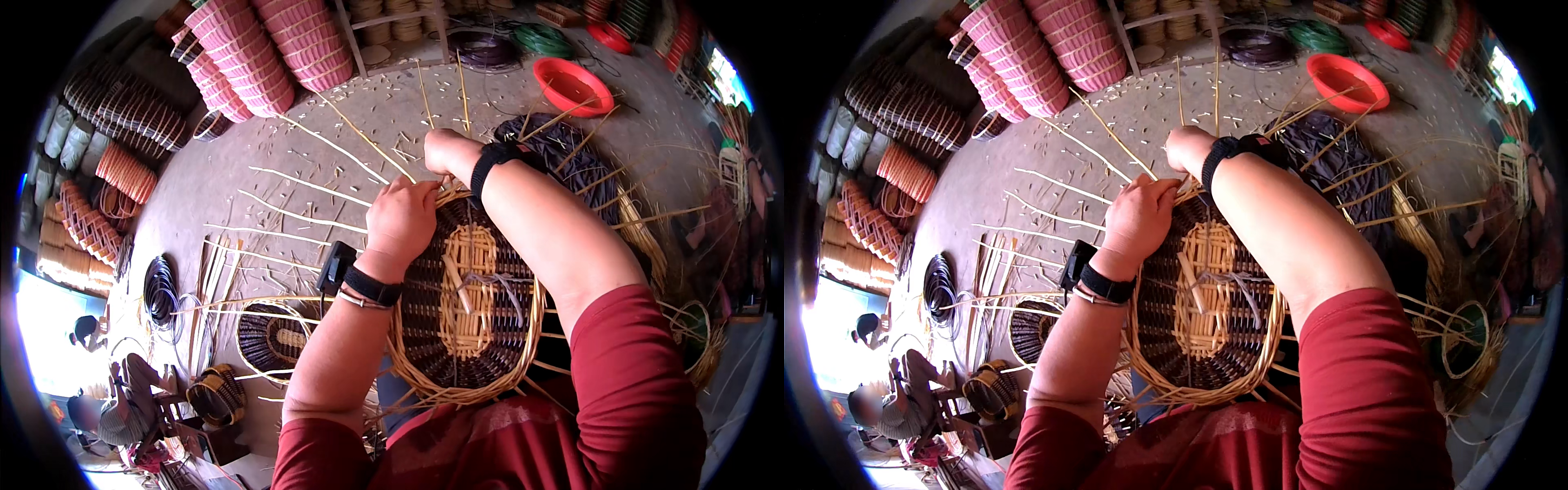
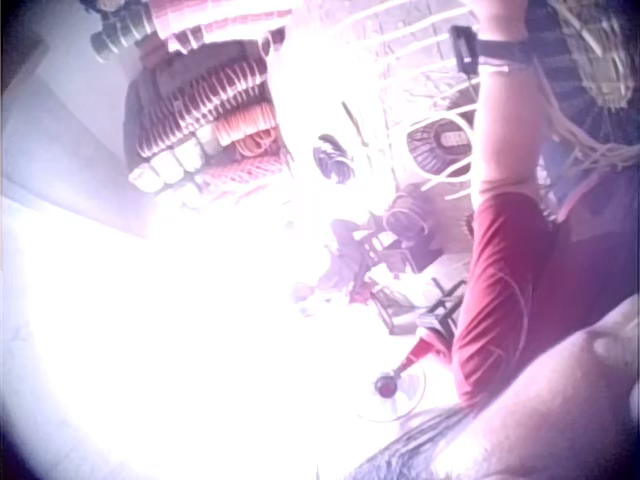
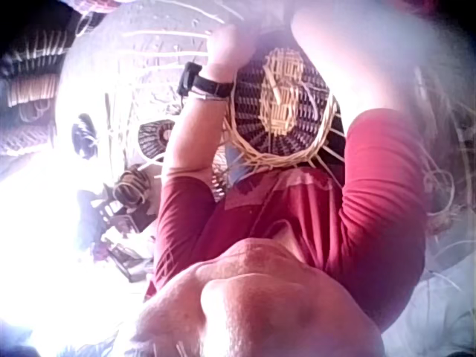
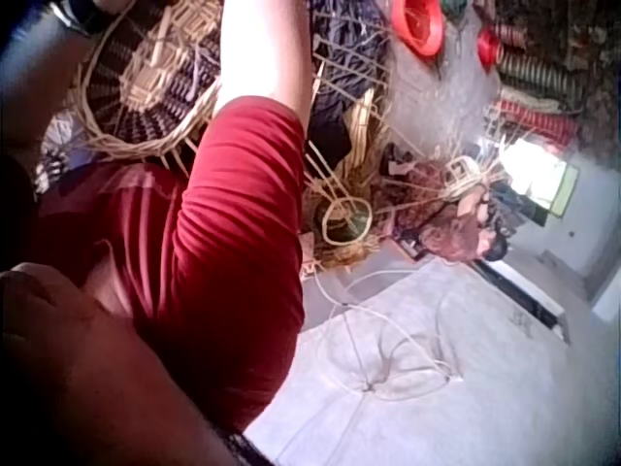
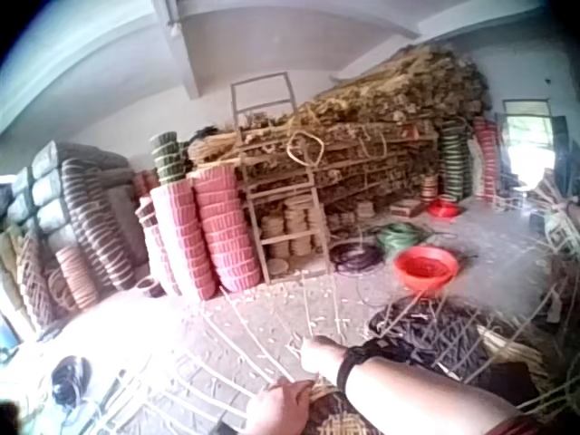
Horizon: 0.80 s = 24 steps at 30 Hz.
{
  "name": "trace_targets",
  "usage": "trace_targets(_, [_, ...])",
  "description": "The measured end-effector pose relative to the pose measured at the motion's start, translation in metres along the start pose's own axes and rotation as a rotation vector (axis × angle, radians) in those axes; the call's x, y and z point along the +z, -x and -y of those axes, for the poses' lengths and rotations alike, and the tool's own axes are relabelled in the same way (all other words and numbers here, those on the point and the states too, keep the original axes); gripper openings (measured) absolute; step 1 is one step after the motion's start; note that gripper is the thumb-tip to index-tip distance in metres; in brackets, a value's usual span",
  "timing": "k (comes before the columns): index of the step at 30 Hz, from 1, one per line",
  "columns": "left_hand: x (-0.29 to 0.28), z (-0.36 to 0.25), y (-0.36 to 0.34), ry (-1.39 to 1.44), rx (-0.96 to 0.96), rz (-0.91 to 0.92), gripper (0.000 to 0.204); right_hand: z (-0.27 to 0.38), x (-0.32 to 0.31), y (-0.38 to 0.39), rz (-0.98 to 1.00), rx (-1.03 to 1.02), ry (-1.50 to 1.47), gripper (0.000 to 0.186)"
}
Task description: The person weaves thin wood strips into the body of a large basket by hand and trims excess material using shears.
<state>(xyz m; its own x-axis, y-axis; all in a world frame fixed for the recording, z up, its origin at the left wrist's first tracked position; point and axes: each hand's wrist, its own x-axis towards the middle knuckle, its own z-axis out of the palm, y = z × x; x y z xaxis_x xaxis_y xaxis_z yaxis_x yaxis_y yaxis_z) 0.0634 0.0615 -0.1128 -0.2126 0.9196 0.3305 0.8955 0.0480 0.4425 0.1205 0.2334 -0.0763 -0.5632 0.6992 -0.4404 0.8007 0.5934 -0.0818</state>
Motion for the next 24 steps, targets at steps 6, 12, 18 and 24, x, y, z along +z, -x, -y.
trace_targets(6, [-0.011,-0.013,0.0,0.034,0.092,0.071,0.032,-0.033,0.002,0.0,-0.381,0.188,-0.851,0.066])
trace_targets(12, [-0.018,-0.008,0.004,0.105,0.106,0.104,0.031,-0.084,0.001,0.079,-0.178,0.071,-1.395,0.037])
trace_targets(18, [-0.004,-0.01,0.005,0.148,0.16,0.065,0.031,-0.104,0.043,0.115,-0.234,0.072,-1.636,0.021])
trace_targets(24, [-0.006,-0.011,0.0,0.134,0.259,-0.101,0.018,-0.097,0.049,0.093,-0.299,-0.013,-1.667,0.017])
